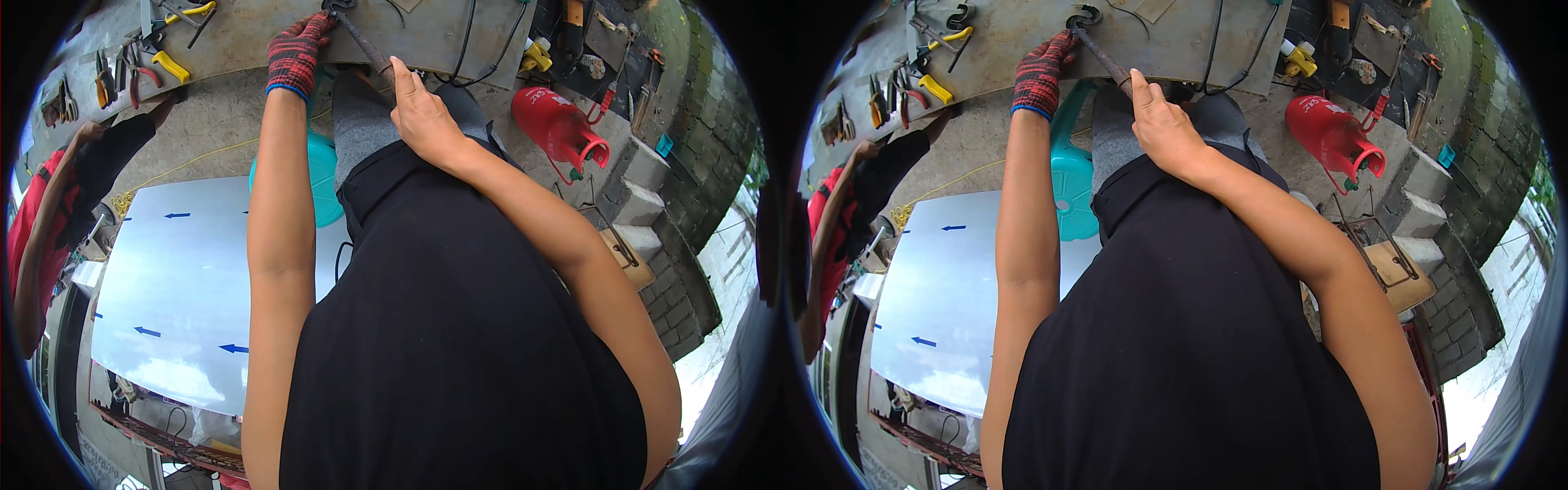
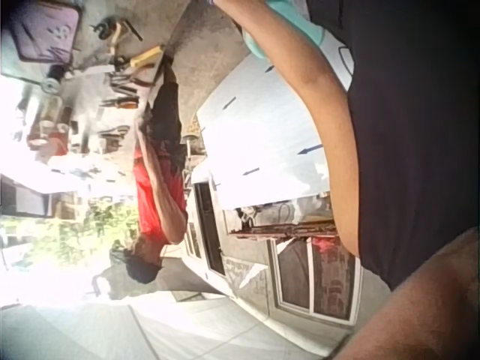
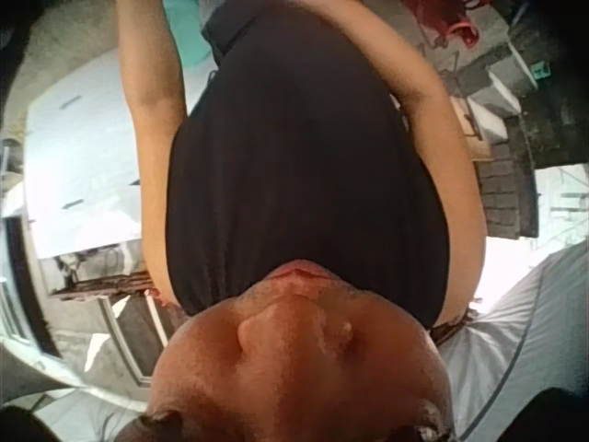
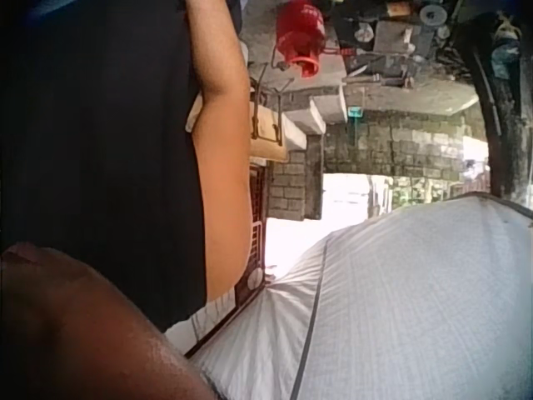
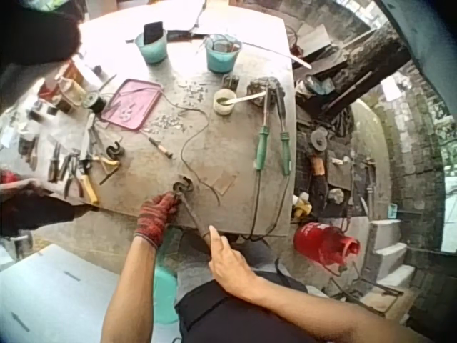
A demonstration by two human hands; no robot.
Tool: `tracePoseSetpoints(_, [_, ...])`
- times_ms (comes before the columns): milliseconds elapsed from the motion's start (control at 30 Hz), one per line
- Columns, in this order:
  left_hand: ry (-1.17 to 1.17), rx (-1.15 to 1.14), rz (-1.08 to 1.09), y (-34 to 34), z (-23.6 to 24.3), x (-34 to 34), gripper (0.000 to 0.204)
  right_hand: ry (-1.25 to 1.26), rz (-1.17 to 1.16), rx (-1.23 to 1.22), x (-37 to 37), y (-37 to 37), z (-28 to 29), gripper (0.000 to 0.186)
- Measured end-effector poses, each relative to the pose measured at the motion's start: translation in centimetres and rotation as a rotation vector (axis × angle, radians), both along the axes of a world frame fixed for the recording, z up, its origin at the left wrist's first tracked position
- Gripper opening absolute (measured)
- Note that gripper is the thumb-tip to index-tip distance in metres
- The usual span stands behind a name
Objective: The person welds small metal pieces on a workbench using a welding torch and a grounding clamp. They repeatedly pick up metal pieces, position them, weld them, and inspect the results.
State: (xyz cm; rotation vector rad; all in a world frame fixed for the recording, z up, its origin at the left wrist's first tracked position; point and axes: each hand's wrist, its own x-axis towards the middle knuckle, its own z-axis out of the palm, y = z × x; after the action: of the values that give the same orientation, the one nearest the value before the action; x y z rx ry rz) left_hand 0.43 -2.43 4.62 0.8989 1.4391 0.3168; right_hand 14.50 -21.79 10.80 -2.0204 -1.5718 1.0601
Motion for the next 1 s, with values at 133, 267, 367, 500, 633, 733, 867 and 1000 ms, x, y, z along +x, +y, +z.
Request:
tracePoseSetpoints(133, [-0.002,-0.001,-0.008,0.01,0.39,0.11,0.039,0.011,-0.002,-0.029,0.13,0.06,-0.04,0.079])
tracePoseSetpoints(267, [-0.014,-0.003,-0.005,0.07,0.10,-0.04,0.039,0.038,-0.018,-0.036,0.25,-0.05,-0.37,0.081])
tracePoseSetpoints(367, [-0.006,0.000,-0.011,-0.04,0.23,-0.02,0.039,0.011,-0.011,-0.018,0.33,-0.08,-0.46,0.079])
tracePoseSetpoints(500, [-0.036,-0.001,0.009,-0.07,0.38,0.07,0.039,-0.006,-0.003,0.012,0.57,-0.20,-0.63,0.078])
tracePoseSetpoints(633, [-0.024,-0.008,0.007,0.04,0.10,0.01,0.040,0.003,-0.001,0.003,0.76,-0.10,-0.72,0.079])
tracePoseSetpoints(733, [-0.018,-0.008,0.003,0.04,-0.18,-0.13,0.040,-0.009,0.006,0.005,0.90,-0.16,-0.63,0.077])
tracePoseSetpoints(867, [-0.039,-0.018,0.028,-0.07,-0.12,0.04,0.039,-0.026,0.022,-0.017,1.00,-0.03,-0.46,0.079])
tracePoseSetpoints(1000, [-0.042,-0.019,0.032,-0.08,0.59,0.24,0.039,-0.042,0.034,-0.009,1.05,0.03,-0.42,0.081])
